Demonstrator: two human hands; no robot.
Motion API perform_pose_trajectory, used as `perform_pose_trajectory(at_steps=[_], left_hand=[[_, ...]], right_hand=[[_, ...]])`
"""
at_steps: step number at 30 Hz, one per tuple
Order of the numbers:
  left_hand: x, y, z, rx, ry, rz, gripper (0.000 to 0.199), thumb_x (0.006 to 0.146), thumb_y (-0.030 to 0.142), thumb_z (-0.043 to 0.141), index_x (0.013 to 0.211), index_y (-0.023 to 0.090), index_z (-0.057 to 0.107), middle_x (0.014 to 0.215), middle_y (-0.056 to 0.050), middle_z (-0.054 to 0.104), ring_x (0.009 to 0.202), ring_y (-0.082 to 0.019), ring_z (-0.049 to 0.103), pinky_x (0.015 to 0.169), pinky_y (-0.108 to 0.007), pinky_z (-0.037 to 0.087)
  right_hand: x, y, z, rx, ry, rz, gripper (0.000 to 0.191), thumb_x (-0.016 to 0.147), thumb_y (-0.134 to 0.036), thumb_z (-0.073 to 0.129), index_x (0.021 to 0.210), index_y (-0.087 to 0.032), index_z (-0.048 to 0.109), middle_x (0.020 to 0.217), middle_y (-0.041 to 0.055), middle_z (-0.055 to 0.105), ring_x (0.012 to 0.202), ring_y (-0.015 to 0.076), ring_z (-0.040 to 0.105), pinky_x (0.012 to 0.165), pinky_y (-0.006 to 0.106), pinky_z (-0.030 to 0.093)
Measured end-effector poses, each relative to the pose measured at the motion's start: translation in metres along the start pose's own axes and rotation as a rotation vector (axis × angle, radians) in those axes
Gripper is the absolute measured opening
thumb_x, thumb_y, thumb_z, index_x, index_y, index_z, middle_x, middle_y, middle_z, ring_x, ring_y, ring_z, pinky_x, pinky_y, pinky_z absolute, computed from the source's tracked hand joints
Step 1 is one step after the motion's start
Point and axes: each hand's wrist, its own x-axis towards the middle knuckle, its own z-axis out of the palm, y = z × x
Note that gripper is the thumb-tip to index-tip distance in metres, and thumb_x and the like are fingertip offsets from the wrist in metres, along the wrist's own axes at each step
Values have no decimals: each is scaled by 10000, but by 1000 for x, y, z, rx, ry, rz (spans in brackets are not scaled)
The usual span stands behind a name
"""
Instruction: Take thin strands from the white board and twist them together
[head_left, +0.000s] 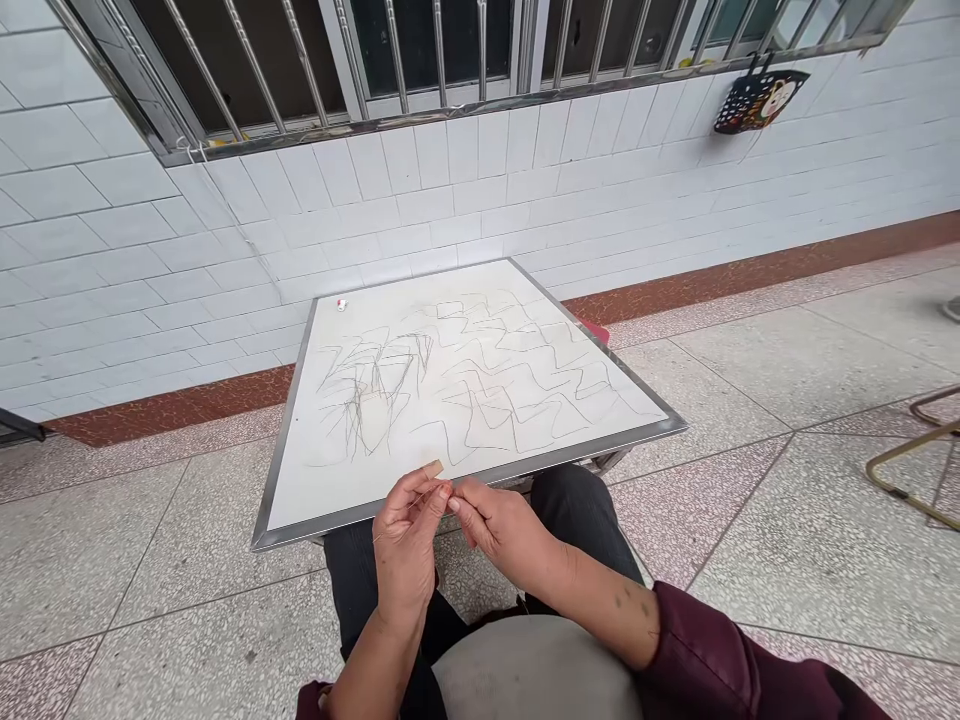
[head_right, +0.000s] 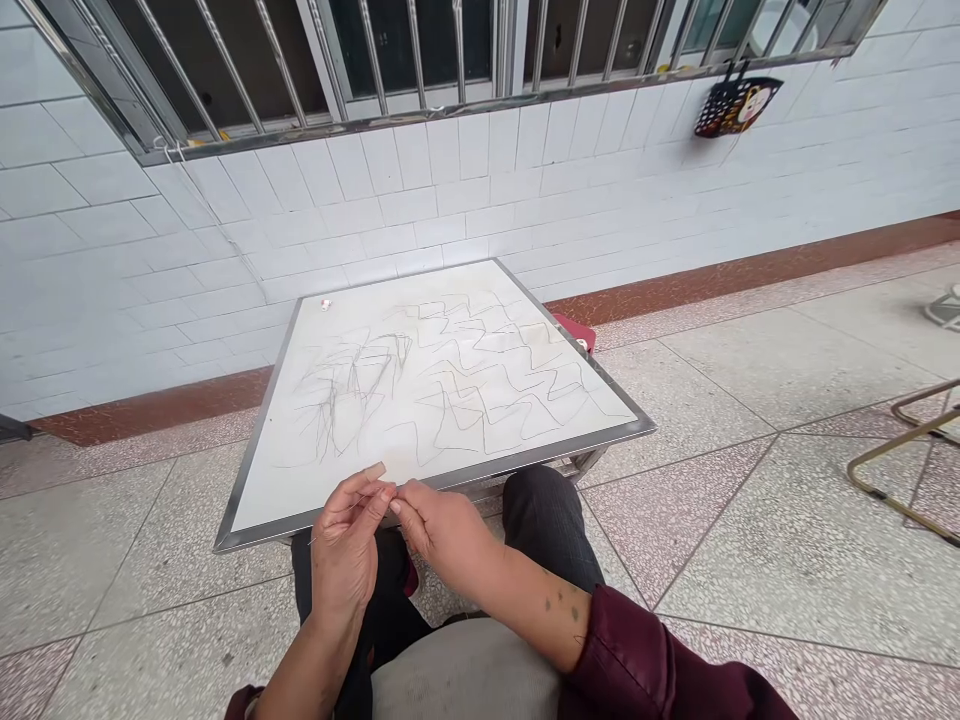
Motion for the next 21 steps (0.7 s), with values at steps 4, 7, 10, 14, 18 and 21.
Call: perform_pose_trajectory(at_steps=[4, 7, 10, 14, 18, 21], left_hand=[[0, -1, 1, -37, 60, 22, 288, 706, 261, 827, 982, 231, 753, 742, 32, 651, 705, -96, 614, 731, -217, 507], [2, 0, 2, -65, 108, 35, 339, 706, 272, 828, 1031, 233, 740, 729, 36, 627, 698, -96, 601, 743, -223, 503], [3, 2, 1, -86, 126, 49, 367, 721, 280, 819, 1074, 238, 727, 715, 36, 615, 734, -108, 613, 798, -244, 500], [6, 8, -1, -129, 150, 78, 410, 716, 256, 825, 1111, 246, 713, 683, 51, 593, 716, -99, 602, 822, -240, 489], [11, 19, -7, -158, 205, 139, 469, 703, 236, 832, 1152, 245, 698, 666, 61, 581, 690, -95, 586, 836, -261, 489], [14, 28, -11, -160, 266, 194, 480, 687, 225, 840, 1147, 248, 703, 669, 61, 587, 705, -98, 595, 808, -252, 490]], right_hand=[[1, 4, 4, -141, 8, -84, 215, 1019, -315, 370, 941, -206, 539, 575, -50, 511, 517, 128, 503, 536, 234, 340], [0, 9, 8, -281, 37, -176, 233, 1018, -302, 358, 909, -199, 536, 584, -35, 525, 534, 143, 518, 537, 247, 333], [-1, 13, 12, -358, 54, -234, 275, 1025, -301, 336, 844, -200, 517, 606, -20, 549, 530, 139, 509, 525, 250, 317], [-5, 13, 15, -375, 56, -249, 271, 1030, -297, 326, 871, -201, 525, 637, -16, 577, 530, 131, 515, 520, 246, 317], [-11, 11, 15, -323, 24, -211, 271, 1032, -286, 319, 884, -202, 530, 587, -36, 559, 521, 130, 530, 527, 239, 343], [-15, 9, 14, -289, 2, -195, 271, 1033, -282, 318, 886, -204, 531, 574, -41, 574, 520, 128, 545, 538, 235, 362]])
